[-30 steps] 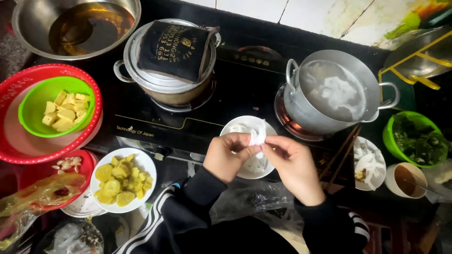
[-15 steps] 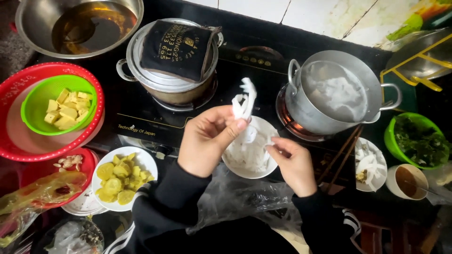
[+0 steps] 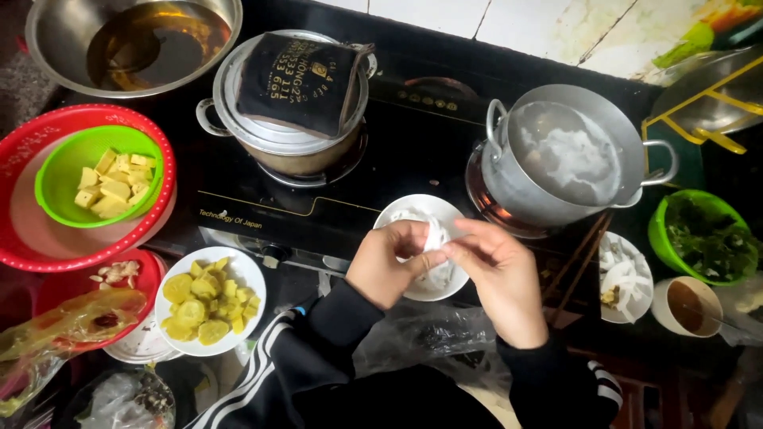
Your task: Preparing a bowl of noodles by tearing noodle sheets into a bowl and then ladling hot broth and meat from a pot on the stove.
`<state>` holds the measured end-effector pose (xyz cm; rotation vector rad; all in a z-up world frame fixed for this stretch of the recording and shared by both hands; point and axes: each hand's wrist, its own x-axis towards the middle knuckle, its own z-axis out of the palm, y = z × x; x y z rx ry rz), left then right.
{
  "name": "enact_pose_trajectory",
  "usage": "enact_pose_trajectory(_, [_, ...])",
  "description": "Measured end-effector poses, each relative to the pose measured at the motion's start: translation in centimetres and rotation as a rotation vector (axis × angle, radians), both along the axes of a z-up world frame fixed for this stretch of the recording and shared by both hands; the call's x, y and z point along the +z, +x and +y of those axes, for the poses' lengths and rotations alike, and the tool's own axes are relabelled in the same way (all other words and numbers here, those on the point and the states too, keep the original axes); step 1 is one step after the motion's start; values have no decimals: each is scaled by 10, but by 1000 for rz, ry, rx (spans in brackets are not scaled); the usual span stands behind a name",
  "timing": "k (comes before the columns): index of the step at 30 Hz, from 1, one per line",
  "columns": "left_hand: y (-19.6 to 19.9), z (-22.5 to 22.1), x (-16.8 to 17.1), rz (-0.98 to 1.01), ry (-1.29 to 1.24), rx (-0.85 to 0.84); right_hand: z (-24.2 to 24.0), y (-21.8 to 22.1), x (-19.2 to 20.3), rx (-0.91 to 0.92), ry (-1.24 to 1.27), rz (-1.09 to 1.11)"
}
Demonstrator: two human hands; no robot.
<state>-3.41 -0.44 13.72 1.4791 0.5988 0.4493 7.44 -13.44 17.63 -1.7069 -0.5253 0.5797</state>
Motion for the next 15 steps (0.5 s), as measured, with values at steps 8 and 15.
enact_pose_trajectory(8, [-2,10,3,-149,-97,83,0,-3,-3,-11,-49,-25])
enact_pose_trajectory(15, [-20,31,83,-352,-90,178,-18,20,-55,-86,-318,-380])
